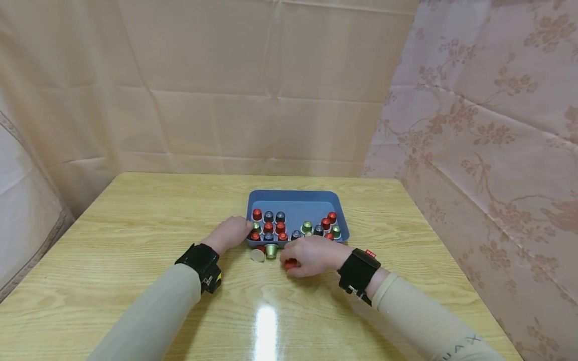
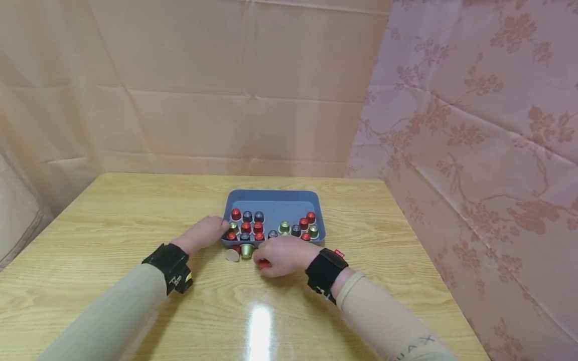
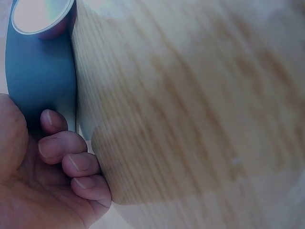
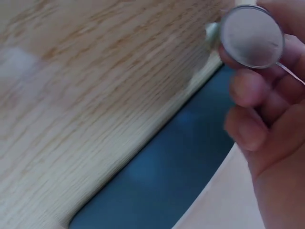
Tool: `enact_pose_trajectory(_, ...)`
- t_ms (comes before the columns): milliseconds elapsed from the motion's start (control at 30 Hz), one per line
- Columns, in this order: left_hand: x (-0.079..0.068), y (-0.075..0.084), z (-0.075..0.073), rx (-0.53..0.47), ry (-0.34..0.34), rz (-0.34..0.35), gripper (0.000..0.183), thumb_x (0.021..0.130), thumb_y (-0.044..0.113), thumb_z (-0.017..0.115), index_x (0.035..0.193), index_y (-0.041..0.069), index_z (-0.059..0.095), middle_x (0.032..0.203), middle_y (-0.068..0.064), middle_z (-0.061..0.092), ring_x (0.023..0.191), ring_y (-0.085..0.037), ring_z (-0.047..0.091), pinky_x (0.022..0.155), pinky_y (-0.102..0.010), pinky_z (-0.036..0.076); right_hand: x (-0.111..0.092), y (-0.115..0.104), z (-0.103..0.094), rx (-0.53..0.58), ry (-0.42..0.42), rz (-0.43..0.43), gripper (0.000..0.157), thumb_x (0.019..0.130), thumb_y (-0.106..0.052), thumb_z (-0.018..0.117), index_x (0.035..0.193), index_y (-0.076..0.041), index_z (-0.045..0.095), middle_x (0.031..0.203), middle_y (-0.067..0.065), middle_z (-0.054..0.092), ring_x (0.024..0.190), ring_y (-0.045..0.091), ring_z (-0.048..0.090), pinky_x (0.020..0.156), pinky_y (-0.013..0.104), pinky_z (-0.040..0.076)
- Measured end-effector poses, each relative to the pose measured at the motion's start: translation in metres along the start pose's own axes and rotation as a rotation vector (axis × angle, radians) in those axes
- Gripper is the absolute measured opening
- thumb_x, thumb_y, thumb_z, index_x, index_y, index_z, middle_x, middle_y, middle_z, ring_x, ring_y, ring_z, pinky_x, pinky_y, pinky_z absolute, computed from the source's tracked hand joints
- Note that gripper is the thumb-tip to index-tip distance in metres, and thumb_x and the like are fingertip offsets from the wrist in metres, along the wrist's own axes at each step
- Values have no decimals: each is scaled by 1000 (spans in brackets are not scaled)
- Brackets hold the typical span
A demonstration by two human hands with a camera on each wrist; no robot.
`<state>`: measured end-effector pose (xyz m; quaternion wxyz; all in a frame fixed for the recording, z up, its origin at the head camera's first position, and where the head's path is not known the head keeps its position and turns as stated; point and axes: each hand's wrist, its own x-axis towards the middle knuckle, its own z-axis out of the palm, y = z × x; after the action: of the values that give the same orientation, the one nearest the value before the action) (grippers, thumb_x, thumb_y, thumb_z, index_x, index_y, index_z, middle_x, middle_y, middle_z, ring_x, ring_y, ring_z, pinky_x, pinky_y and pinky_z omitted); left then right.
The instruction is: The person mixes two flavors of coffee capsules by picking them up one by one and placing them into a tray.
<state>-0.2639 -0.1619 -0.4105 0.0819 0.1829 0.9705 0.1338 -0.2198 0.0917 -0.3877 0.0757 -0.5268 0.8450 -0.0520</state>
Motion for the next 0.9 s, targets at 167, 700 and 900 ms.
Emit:
enact_pose_trajectory(167, 0, 0, 0, 109, 10, 89, 23, 104, 6, 43, 89, 3, 61, 85, -11, 61, 73, -23, 49, 73, -40, 47, 0, 2, -3, 28, 81, 4, 17, 96, -24, 67, 110, -15, 71, 93, -8, 59, 73, 5, 50, 64, 21, 41)
enact_pose_trajectory(700, 0, -1, 1, 42, 12, 34, 27, 104, 8, 42, 86, 3, 61, 83, -10, 60, 73, -24, 49, 74, -40, 46, 1, 13, -14, -1, 301, 56, 21, 99, -20, 66, 117, -12, 73, 94, -5, 63, 73, 5, 53, 64, 21, 44)
enact_pose_trajectory(900, 0, 0, 2, -45, 8, -42, 32, 106, 14, 39, 89, 2, 63, 85, -9, 59, 75, -24, 50, 76, -40, 44, 4, 23, -18, 20, 356, 139, 23, 97, -18, 71, 117, -7, 72, 96, -1, 67, 76, 10, 59, 67, 25, 47)
